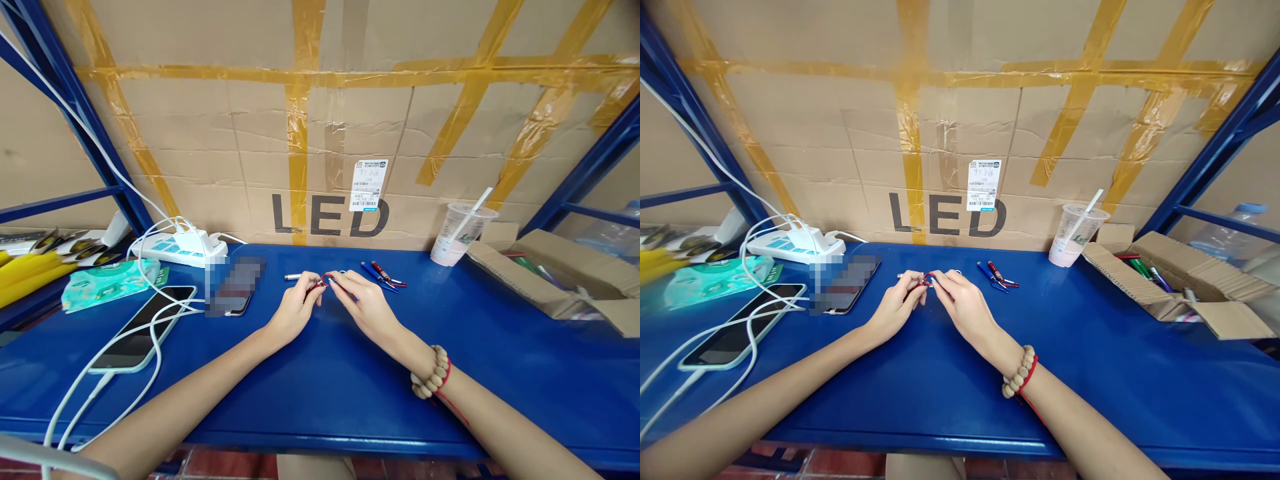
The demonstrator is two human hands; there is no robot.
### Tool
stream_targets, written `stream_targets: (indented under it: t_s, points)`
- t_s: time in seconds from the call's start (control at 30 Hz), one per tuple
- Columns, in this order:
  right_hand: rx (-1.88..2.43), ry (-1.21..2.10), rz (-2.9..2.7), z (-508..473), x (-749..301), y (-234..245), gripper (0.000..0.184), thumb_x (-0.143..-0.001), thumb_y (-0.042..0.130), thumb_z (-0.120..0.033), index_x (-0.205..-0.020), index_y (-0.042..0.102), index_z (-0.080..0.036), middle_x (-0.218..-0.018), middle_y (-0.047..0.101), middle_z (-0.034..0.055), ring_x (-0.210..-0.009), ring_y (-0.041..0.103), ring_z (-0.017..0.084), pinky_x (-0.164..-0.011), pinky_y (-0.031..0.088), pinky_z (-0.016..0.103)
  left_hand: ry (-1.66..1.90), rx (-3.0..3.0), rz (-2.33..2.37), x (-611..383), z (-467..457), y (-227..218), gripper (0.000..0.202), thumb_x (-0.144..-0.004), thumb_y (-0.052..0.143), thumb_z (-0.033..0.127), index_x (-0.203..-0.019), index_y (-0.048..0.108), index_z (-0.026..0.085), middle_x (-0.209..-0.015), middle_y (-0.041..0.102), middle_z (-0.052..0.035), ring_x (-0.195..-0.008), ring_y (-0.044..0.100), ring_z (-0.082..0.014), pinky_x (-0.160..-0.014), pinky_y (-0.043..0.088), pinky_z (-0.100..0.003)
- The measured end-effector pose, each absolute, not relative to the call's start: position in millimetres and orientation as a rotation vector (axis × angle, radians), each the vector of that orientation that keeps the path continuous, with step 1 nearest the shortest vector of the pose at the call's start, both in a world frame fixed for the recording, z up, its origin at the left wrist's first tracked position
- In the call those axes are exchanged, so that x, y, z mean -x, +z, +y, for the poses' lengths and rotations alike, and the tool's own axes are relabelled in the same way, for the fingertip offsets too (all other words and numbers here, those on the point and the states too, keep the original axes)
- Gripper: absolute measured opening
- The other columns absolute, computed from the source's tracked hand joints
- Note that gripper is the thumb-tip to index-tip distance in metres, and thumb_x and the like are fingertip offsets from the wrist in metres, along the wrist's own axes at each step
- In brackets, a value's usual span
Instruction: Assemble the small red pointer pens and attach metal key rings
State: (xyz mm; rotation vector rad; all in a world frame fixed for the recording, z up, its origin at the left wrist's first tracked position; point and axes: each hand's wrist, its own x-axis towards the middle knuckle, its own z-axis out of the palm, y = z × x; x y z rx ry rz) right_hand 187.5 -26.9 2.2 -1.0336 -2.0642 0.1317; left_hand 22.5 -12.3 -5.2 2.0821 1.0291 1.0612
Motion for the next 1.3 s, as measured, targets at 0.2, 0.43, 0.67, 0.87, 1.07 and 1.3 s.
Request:
stream_targets:
  t_s: [0.2, 0.43, 0.67, 0.87, 1.07, 1.3]
  points:
    - [1.078, 0.309, -2.141, -20.1, -195.7, 5.4, 0.035, -0.087, 0.047, -0.026, -0.121, 0.051, -0.017, -0.089, 0.06, 0.0065, -0.08, 0.057, 0.017, -0.074, 0.048, 0.031, 1.064, -2.126, 1.065, -17.3, -3.6, -5.3, 0.011, -0.085, 0.046, 0.032, -0.088, 0.047, 0.021, -0.08, 0.059, 0.0015, -0.075, 0.055, -0.0127, -0.072, 0.042, -0.023]
    - [1.098, 0.594, -2.156, -20.2, -195.1, 5.7, 0.036, -0.082, 0.054, -0.035, -0.114, 0.056, -0.016, -0.075, 0.062, 0.0017, -0.063, 0.055, 0.012, -0.06, 0.046, 0.025, 0.973, -2.139, 0.977, -18.2, -0.9, -11.5, 0.023, -0.075, 0.057, 0.019, -0.095, 0.044, 0.02, -0.096, 0.053, -0.0036, -0.089, 0.054, -0.0165, -0.076, 0.046, -0.029]
    - [1.143, 0.297, -2.175, -7.1, -207.1, 5.7, 0.027, -0.088, 0.047, -0.029, -0.078, 0.068, -0.016, -0.073, 0.065, 0.0041, -0.066, 0.056, 0.013, -0.064, 0.042, 0.025, 1.031, -2.215, 0.967, -18.6, 0.5, -11.1, 0.006, -0.081, 0.046, 0.013, -0.081, 0.047, 0.019, -0.087, 0.054, -0.0022, -0.087, 0.054, -0.0156, -0.084, 0.043, -0.031]
    - [1.196, 0.368, -2.065, -2.3, -210.0, -0.7, 0.025, -0.087, 0.046, -0.024, -0.094, 0.068, -0.015, -0.078, 0.067, 0.0055, -0.057, 0.058, 0.012, -0.06, 0.047, 0.026, 1.044, -2.088, 1.03, -19.1, -1.9, -8.2, 0.018, -0.084, 0.044, 0.017, -0.101, 0.045, 0.02, -0.1, 0.056, -0.0043, -0.094, 0.054, -0.016, -0.087, 0.042, -0.032]
    - [1.157, 0.656, -1.78, -3.9, -209.6, 5.7, 0.025, -0.076, 0.06, -0.035, -0.088, 0.071, -0.016, -0.086, 0.071, 0.0068, -0.068, 0.065, 0.017, -0.055, 0.053, 0.027, 1.031, -2.143, 0.968, -20.3, -4.4, -6.4, 0.015, -0.086, 0.042, 0.022, -0.094, 0.053, 0.019, -0.097, 0.057, -0.0055, -0.092, 0.054, -0.0173, -0.086, 0.042, -0.031]
    - [1.06, 0.781, -1.661, -16.3, -197.9, 16.8, 0.027, -0.064, 0.071, -0.04, -0.076, 0.072, -0.015, -0.074, 0.07, 0.006, -0.061, 0.063, 0.016, -0.048, 0.051, 0.025, 1.058, -2.115, 0.908, -21.3, -5.4, -4.1, 0.008, -0.082, 0.048, 0.022, -0.085, 0.055, 0.019, -0.086, 0.061, -0.002, -0.081, 0.055, -0.015, -0.079, 0.044, -0.027]
